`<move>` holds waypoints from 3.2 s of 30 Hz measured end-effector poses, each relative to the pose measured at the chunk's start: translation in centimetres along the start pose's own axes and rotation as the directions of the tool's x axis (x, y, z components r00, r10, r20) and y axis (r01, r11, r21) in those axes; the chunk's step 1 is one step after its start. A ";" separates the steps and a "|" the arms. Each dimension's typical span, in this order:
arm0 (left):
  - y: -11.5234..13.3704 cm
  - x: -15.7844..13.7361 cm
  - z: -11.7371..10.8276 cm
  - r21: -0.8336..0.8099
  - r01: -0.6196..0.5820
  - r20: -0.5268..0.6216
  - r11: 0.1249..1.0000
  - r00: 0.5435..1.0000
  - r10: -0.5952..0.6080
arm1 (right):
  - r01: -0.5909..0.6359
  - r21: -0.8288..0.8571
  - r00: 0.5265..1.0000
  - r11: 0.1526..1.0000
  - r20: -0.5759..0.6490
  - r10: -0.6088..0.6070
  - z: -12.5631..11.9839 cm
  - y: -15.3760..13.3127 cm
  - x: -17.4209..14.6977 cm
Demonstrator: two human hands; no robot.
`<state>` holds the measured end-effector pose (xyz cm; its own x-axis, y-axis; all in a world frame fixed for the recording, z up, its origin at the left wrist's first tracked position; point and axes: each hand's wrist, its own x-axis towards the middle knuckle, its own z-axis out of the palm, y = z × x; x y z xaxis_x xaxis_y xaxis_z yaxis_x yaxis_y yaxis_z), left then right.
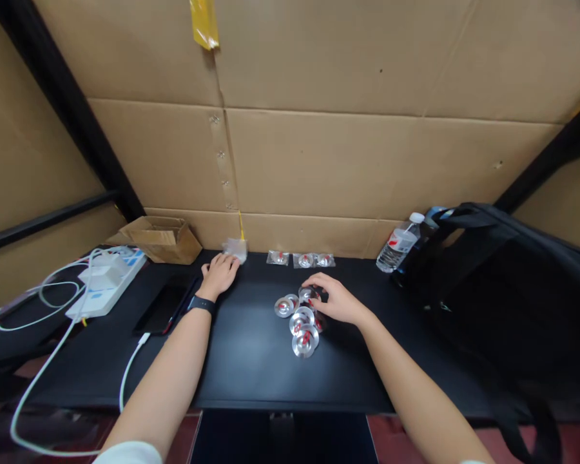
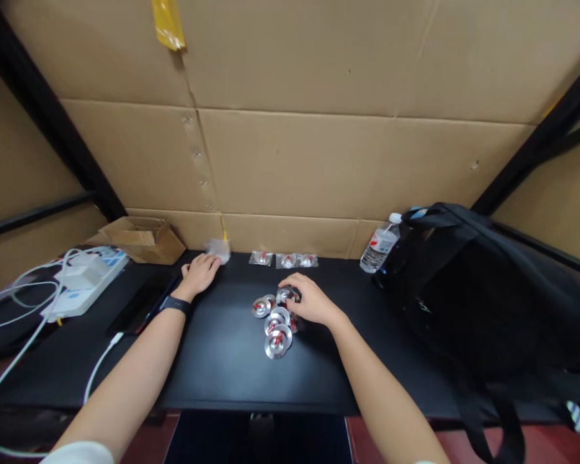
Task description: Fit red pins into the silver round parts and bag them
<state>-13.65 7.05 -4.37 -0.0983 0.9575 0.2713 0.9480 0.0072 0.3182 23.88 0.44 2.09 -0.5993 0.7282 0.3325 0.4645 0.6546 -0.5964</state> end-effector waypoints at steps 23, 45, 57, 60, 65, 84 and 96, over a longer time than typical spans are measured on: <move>0.3 0.1 1.1 0.131 -0.079 0.052 0.988 0.996 0.072 | -0.012 -0.051 0.995 0.999 0.094 0.017 0.1 0.2 -0.2; 2.3 -0.9 0.2 0.108 -0.122 0.006 0.987 0.992 0.122 | -0.072 0.021 0.995 0.997 0.075 0.070 0.6 0.7 -0.1; 2.6 -1.0 0.2 0.150 -0.025 -0.023 0.988 0.999 0.029 | -0.061 0.007 0.995 0.998 0.083 0.061 0.5 0.4 -0.1; 2.4 -1.1 0.1 0.184 0.016 -0.067 0.983 0.998 -0.004 | -0.072 0.011 0.993 0.997 0.091 0.071 0.5 0.4 -0.1; 2.7 -1.3 0.1 0.218 0.076 -0.166 0.973 0.985 -0.040 | -0.067 0.010 0.993 0.998 0.098 0.065 0.4 0.4 -0.1; 3.9 -1.0 1.0 0.242 0.107 -0.161 0.964 0.985 -0.069 | -0.066 -0.001 0.991 0.998 0.117 0.066 0.3 0.3 -0.2; 3.6 -0.8 0.8 0.293 0.099 -0.129 0.951 0.990 -0.064 | -0.074 -0.002 0.988 0.997 0.136 0.074 0.2 0.6 -0.2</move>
<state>-9.95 6.56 -4.15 -0.1967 0.9099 0.3653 0.9804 0.1865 0.0633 24.10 0.66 1.50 -0.6462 0.7403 0.1854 0.5091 0.5991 -0.6180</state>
